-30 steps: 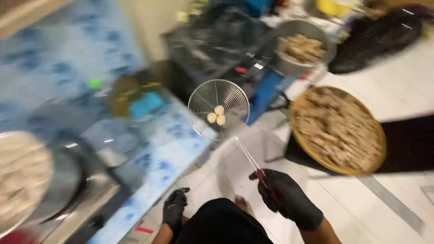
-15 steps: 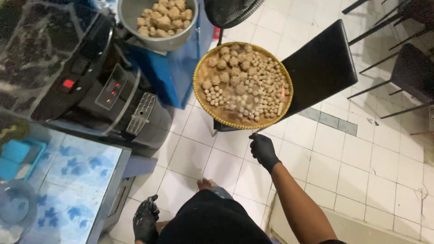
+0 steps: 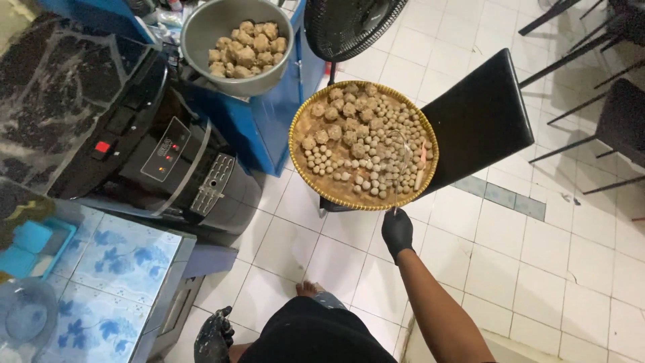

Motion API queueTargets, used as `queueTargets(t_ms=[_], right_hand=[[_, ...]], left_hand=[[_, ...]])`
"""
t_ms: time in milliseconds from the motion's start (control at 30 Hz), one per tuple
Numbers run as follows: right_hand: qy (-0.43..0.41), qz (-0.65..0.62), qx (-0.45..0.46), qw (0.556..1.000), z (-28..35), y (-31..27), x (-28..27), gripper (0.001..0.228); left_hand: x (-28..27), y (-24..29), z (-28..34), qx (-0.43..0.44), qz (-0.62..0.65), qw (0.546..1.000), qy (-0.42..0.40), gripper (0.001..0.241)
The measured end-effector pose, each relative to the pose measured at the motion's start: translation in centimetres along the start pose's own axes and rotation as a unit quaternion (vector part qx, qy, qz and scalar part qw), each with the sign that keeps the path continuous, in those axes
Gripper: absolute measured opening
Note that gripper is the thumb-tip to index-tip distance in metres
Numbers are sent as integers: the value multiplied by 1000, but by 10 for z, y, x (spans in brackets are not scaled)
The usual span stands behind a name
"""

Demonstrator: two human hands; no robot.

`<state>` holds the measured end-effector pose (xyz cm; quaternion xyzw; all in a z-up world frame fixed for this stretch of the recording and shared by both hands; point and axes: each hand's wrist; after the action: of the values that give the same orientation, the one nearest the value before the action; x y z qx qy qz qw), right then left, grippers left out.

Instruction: Scooping cooked meatballs from a pot of water using a wire skimmer and placing them into a large tray.

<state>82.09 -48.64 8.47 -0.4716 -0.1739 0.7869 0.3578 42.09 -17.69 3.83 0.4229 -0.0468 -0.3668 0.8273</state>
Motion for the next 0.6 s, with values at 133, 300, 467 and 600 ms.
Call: queueTargets(t_ms=[133, 300, 467, 600], right_hand=[[15, -24, 1, 1000, 16, -18, -3, 45], [-1, -392, -51, 919, 47, -71, 2, 27], [-155, -378, -268, 872, 125, -139, 18, 19], [-252, -307, -336, 854, 217, -180, 68, 9]], left_hand=[[-10, -23, -47, -118, 92, 988, -42, 38], [-29, -29, -8, 290, -323, 901, 20, 36], [-27, 9, 22, 22, 211, 977, 40, 26], [-56, 10, 31, 25, 229, 971, 60, 28]])
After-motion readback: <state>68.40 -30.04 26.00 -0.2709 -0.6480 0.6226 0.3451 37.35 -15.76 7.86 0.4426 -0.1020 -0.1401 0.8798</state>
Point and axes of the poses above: each hand's wrist, its own z-axis away from the middle knuckle, its own x-axis out of the palm, y = z × x, and after that the axes turned 9 degrees about -y, right-handed
